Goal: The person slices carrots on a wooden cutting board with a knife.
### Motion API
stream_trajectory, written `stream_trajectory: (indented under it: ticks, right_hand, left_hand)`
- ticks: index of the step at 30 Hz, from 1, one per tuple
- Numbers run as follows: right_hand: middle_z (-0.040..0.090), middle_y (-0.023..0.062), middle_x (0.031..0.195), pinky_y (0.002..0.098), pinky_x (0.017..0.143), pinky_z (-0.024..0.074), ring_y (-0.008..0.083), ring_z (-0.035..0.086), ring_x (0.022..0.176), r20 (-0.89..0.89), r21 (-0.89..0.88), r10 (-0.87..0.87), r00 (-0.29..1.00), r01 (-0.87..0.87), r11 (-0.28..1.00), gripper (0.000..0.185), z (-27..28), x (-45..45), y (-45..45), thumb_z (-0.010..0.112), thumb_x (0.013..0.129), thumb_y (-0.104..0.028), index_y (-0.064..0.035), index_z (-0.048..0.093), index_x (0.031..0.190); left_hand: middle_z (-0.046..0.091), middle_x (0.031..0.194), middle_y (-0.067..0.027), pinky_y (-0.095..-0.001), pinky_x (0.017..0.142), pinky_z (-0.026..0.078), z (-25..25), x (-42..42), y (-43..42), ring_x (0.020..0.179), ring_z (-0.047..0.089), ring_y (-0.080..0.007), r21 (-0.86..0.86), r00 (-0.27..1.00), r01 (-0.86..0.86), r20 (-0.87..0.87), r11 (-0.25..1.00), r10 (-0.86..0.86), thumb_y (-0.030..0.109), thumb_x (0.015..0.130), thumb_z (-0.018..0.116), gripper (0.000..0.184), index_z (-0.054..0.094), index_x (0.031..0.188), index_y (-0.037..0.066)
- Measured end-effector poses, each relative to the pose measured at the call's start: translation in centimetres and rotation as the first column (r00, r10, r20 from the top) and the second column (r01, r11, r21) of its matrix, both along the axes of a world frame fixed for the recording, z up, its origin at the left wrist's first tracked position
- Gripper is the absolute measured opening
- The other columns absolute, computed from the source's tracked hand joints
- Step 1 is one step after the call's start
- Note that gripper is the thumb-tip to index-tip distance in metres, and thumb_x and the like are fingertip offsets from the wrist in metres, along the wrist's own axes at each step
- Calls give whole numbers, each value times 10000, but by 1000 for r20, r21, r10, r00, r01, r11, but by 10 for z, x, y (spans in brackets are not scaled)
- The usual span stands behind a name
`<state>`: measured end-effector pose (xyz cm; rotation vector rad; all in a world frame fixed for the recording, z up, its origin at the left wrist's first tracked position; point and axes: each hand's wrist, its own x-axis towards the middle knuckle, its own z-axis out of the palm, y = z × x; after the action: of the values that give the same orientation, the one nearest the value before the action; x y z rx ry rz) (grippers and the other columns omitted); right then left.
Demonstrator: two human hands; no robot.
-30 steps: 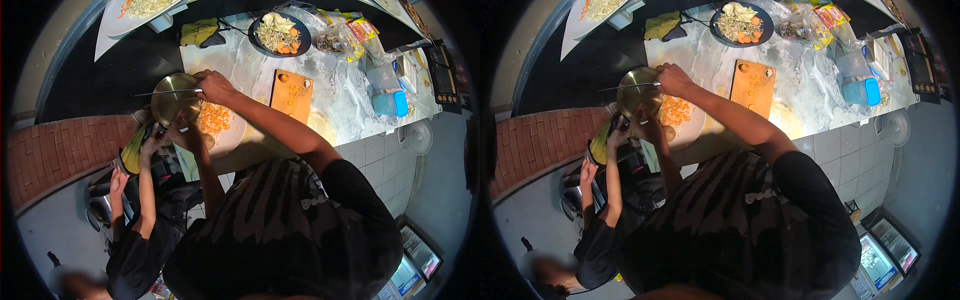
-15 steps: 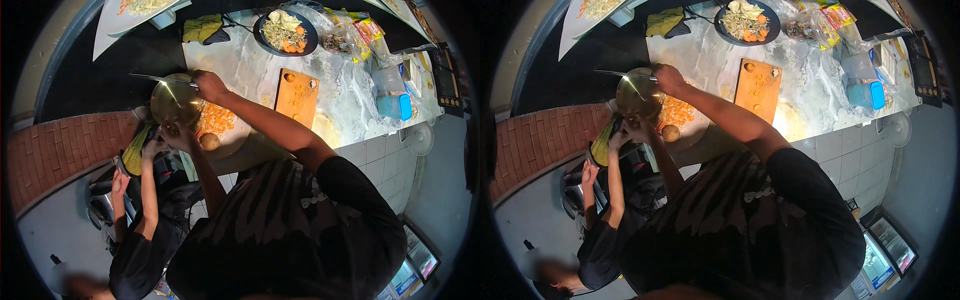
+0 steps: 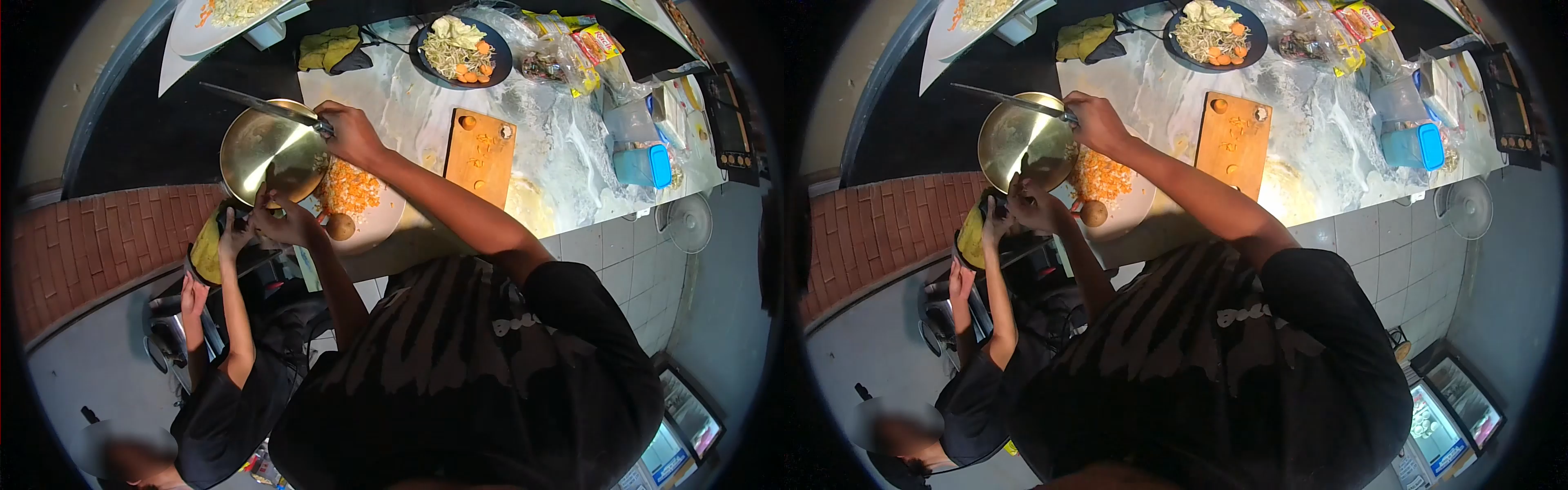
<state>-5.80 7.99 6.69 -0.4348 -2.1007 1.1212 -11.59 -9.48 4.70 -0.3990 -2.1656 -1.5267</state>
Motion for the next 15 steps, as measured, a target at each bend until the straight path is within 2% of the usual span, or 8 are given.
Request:
stream_trajectory:
  ticks: [3, 5, 7, 9, 11, 13, 14, 15]
  right_hand:
    - [694, 198, 964, 462, 777, 534, 403, 674, 874, -58, 4, -80, 995, 80, 997, 123, 16, 22, 1, 666, 756, -49, 16, 674, 861]
    - [681, 228, 833, 494, 748, 527, 439, 663, 813, 207, -67, -170, 964, 187, 980, 100, 26, 47, 2, 669, 826, -100, -3, 671, 848]
    - [667, 260, 804, 536, 712, 511, 466, 654, 784, 191, -76, -241, 952, 259, 963, 189, -3, 68, 16, 696, 873, -188, -3, 668, 850]
    - [671, 269, 830, 534, 723, 512, 467, 657, 814, 365, -167, -296, 883, 375, 912, 196, 2, 97, 31, 701, 872, -198, -5, 679, 899]
    - [677, 270, 849, 526, 734, 516, 461, 661, 839, 448, -17, -345, 825, 394, 919, 187, -7, 130, 48, 683, 877, -179, -12, 689, 959]
    - [678, 274, 898, 531, 752, 515, 475, 651, 862, 250, 253, -494, 833, 436, 864, 178, 28, 206, 32, 644, 864, -139, -2, 675, 973]
    - [661, 284, 886, 534, 743, 503, 486, 637, 859, 414, 96, -420, 807, 420, 902, 162, 47, 250, 22, 632, 847, -90, 18, 653, 966]
    - [634, 281, 802, 502, 676, 495, 492, 624, 789, 382, -37, -423, 822, 471, 881, 117, 40, 290, 13, 616, 854, -37, 36, 624, 944]
  left_hand:
    - [649, 1038, -84, -318, 892, 464, -5, 5, 2, 978, 587, -204, 97, 993, 103, 52, 990, -109, -26, 884, 610, 260, 697, 1126, 10]
    - [655, 1065, -90, -299, 899, 465, -3, 10, 7, 993, 591, -191, 131, 964, 238, 85, 962, -250, -58, 877, 600, 294, 696, 1144, 20]
    - [661, 1092, -95, -280, 905, 465, -1, 17, 17, 1008, 595, -178, 172, 917, 364, 108, 916, -384, -89, 871, 591, 331, 696, 1161, 31]
    - [666, 1193, -136, -355, 977, 466, 11, 23, 33, 1085, 617, -232, -264, 858, 514, 162, 816, -488, -46, 876, 623, 375, 675, 1232, 61]
    - [656, 1234, -159, -397, 1019, 449, 22, 30, 51, 1120, 615, -269, -423, 814, 553, 91, 718, -573, 2, 880, 649, 392, 662, 1265, 76]
    - [661, 1188, -160, -398, 969, 463, 24, 25, 6, 1077, 620, -269, -578, 761, 609, 231, 544, -607, 26, 900, 613, 317, 676, 1209, 63]
    - [663, 1166, -161, -399, 944, 469, 23, 19, -23, 1055, 622, -269, -588, 746, 650, 375, 481, -550, 39, 910, 595, 285, 683, 1181, 56]
    - [666, 1143, -162, -400, 919, 476, 20, 20, -57, 1033, 625, -269, -565, 704, 710, 545, 422, -455, 51, 920, 577, 259, 690, 1153, 50]
